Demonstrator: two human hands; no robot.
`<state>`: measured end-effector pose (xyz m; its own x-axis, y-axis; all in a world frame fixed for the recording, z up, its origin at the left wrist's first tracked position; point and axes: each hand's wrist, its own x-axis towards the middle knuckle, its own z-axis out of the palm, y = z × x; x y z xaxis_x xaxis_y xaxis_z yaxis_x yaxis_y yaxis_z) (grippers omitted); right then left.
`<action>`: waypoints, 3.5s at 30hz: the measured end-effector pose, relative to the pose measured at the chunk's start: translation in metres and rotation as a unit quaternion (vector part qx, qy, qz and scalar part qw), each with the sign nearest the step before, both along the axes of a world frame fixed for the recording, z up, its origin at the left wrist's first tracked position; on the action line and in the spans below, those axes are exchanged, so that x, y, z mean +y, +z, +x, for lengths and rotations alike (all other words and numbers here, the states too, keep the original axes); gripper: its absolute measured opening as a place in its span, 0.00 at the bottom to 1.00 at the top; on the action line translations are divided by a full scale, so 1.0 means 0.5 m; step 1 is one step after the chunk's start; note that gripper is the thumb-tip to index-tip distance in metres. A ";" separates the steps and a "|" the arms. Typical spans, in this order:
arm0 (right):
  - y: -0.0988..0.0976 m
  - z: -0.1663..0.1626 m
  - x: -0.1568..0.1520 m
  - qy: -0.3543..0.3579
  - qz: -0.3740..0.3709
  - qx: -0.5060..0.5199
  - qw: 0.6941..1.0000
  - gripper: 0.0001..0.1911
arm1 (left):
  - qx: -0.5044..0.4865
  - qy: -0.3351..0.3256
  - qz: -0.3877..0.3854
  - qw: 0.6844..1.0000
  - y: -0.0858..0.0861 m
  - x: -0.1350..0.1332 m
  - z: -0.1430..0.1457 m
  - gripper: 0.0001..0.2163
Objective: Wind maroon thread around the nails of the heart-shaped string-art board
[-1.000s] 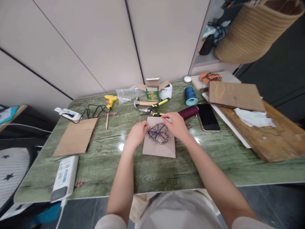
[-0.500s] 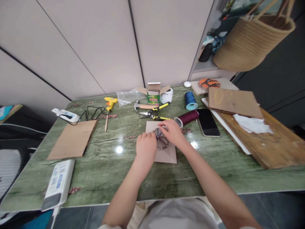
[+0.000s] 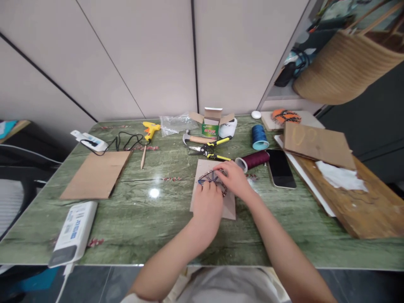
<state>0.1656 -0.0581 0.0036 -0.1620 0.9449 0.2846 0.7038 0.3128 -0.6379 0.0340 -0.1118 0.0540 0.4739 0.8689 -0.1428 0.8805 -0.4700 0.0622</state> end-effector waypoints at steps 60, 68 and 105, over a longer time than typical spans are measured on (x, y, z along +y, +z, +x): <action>0.006 -0.050 0.109 0.055 -0.032 -0.053 0.997 0.05 | -0.737 0.150 -0.342 0.563 -0.076 0.189 -0.126 0.08; 0.003 -0.061 0.143 0.149 -0.091 -0.053 0.983 0.04 | -0.778 0.186 -0.326 0.504 -0.104 0.208 -0.134 0.04; 0.026 -0.146 0.056 0.033 -0.005 -0.143 0.989 0.08 | -0.535 0.149 -0.235 0.798 -0.006 0.180 -0.210 0.06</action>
<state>0.0924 -0.0300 0.0167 -0.2964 0.9320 0.2086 0.8338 0.3590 -0.4195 -0.0710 -0.0217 0.0511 0.3253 0.9353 -0.1390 0.2736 0.0476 0.9607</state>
